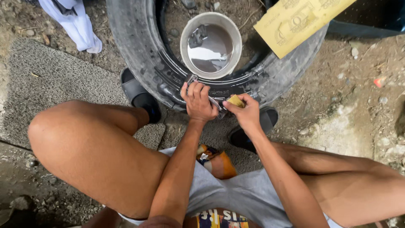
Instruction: The person sits on the ground and sands a metal shackle with a piece of sandpaper, repeatedly rubbing its surfaces and dipping the shackle and paper into a bowl of water. They hold the shackle with a wrench at times and continue sanding different sides of the shackle.
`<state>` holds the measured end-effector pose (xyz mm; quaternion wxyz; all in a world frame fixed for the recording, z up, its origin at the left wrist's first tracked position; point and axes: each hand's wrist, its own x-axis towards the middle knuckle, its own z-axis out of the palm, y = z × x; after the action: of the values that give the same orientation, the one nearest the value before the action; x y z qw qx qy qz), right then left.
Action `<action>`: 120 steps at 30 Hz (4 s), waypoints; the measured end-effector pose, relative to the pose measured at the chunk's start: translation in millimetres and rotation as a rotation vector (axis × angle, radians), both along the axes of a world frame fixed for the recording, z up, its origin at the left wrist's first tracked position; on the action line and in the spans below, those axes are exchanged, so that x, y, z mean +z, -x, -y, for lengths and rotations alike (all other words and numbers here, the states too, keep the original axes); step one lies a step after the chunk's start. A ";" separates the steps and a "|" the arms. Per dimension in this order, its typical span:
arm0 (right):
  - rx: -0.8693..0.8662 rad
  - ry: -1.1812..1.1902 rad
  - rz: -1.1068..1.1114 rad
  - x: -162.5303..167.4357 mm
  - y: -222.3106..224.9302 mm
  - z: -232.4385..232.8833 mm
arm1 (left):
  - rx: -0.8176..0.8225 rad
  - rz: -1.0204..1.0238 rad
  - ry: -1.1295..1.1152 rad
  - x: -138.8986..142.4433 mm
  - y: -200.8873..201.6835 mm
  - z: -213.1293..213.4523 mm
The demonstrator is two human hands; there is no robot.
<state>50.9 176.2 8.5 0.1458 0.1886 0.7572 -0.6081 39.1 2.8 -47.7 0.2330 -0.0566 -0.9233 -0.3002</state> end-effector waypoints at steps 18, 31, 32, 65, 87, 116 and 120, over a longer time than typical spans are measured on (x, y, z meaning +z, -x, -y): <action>0.109 -0.179 -0.075 17.2 0.1 -6.2 | 0.018 0.005 -0.021 -0.8 1.7 -4.1; 0.138 -0.183 -0.063 20.1 5.0 -7.6 | 0.008 -0.007 -0.019 -2.7 1.5 -4.4; 0.113 -0.178 -0.093 19.8 5.8 -8.2 | 0.008 -0.014 -0.017 -3.2 1.6 -4.3; 0.054 -0.138 -0.097 6.4 2.5 -5.6 | -0.001 -0.014 -0.027 -2.7 3.1 -2.2; 0.063 -0.121 -0.098 9.5 7.4 0.9 | 0.028 -0.004 0.010 -7.0 0.1 -3.2; 0.107 -0.220 -0.085 28.4 -0.5 5.7 | 0.025 0.010 0.009 -1.2 1.7 -5.3; 0.074 -0.172 -0.123 22.8 3.3 7.6 | 0.010 -0.007 -0.024 -0.8 3.2 -4.8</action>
<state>47.6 168.6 31.3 0.1048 0.1349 0.8205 -0.5455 35.9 7.6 -48.5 0.2386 -0.0502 -0.9190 -0.3099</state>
